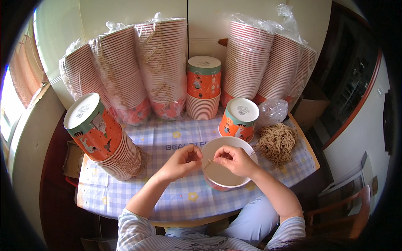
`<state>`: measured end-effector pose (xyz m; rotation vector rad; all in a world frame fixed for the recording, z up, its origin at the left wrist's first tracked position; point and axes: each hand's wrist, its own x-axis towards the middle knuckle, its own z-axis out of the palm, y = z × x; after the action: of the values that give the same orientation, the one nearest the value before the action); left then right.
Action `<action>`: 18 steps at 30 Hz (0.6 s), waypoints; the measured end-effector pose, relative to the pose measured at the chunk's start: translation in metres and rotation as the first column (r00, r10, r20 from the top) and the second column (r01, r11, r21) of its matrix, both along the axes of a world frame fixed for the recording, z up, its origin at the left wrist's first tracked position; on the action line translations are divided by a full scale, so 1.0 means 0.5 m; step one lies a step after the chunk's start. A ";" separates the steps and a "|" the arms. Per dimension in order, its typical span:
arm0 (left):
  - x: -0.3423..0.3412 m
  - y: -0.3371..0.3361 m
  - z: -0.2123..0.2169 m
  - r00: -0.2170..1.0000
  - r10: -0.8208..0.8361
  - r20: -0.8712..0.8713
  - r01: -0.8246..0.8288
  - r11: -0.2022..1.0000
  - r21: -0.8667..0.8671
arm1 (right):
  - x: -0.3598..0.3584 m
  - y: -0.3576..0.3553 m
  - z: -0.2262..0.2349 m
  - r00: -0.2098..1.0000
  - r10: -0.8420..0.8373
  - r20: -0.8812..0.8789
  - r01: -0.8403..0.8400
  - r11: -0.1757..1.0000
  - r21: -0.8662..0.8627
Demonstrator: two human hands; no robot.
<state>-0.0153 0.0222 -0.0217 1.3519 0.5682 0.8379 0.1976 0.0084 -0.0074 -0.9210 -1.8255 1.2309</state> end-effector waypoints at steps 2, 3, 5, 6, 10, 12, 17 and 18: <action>-0.010 0.008 0.000 0.976 0.080 -0.200 -0.068 0.995 0.066 | 0.001 0.002 -0.002 1.000 -0.013 -0.012 0.012 0.999 -0.033; -0.012 0.011 -0.004 0.976 0.081 -0.201 -0.069 0.995 0.067 | 0.002 0.003 -0.004 1.000 -0.012 -0.013 0.011 0.999 -0.033; -0.012 0.016 -0.011 0.951 0.204 -0.232 -0.129 0.945 0.302 | 0.004 0.006 -0.007 0.999 -0.034 -0.001 0.034 0.999 -0.037; -0.013 0.015 -0.008 0.951 0.205 -0.232 -0.129 0.944 0.302 | 0.004 0.005 -0.006 0.999 -0.033 -0.001 0.033 0.999 -0.036; -0.003 -0.003 0.018 0.807 0.424 -0.410 -0.111 0.793 0.599 | 0.006 0.005 -0.006 0.998 -0.044 -0.035 0.042 0.998 -0.049; 0.006 -0.011 0.022 0.761 0.502 -0.411 -0.089 0.708 0.700 | 0.006 0.005 -0.006 0.998 -0.047 -0.036 0.045 0.998 -0.051; 0.032 -0.037 0.022 0.840 0.439 -0.320 -0.110 0.714 0.692 | 0.001 0.002 0.000 0.998 -0.067 -0.020 0.067 0.998 0.000; 0.035 -0.034 0.008 0.846 0.452 -0.284 -0.117 0.676 0.727 | -0.001 0.001 0.000 0.998 -0.066 -0.020 0.066 0.998 0.000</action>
<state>0.0022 0.0054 -0.0176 2.2293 0.9048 1.0683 0.1973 0.0091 -0.0077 -0.9580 -1.7656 1.1946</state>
